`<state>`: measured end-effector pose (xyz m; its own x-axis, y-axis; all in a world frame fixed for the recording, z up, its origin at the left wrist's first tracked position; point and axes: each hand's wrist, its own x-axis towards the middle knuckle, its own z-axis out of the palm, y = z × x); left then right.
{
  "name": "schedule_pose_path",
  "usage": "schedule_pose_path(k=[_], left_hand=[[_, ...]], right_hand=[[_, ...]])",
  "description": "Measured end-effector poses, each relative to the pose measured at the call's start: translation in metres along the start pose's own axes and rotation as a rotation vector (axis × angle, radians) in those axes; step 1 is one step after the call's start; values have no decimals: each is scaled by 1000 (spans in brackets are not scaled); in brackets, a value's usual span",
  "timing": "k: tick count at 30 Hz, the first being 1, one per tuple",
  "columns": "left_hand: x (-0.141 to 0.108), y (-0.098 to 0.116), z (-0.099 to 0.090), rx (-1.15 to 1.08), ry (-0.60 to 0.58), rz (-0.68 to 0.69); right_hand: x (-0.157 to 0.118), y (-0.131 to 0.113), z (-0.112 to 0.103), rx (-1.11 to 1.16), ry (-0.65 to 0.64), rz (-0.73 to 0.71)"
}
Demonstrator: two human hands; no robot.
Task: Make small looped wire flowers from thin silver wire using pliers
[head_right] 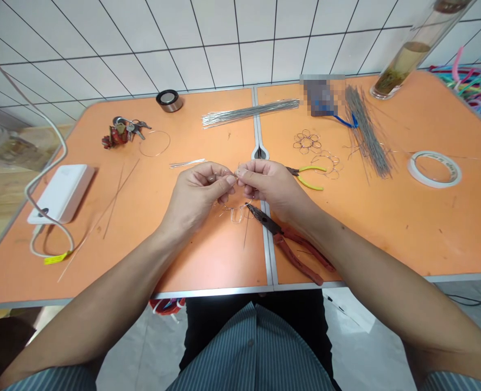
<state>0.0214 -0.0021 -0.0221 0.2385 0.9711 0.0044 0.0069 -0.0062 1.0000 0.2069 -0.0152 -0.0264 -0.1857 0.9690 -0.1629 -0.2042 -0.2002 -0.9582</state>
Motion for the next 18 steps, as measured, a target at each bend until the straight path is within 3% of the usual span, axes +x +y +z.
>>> schedule_pose_path(k=[18], left_hand=[[3, 0, -5, 3, 12, -29]], right_hand=[[-4, -1, 3, -238, 83, -183]])
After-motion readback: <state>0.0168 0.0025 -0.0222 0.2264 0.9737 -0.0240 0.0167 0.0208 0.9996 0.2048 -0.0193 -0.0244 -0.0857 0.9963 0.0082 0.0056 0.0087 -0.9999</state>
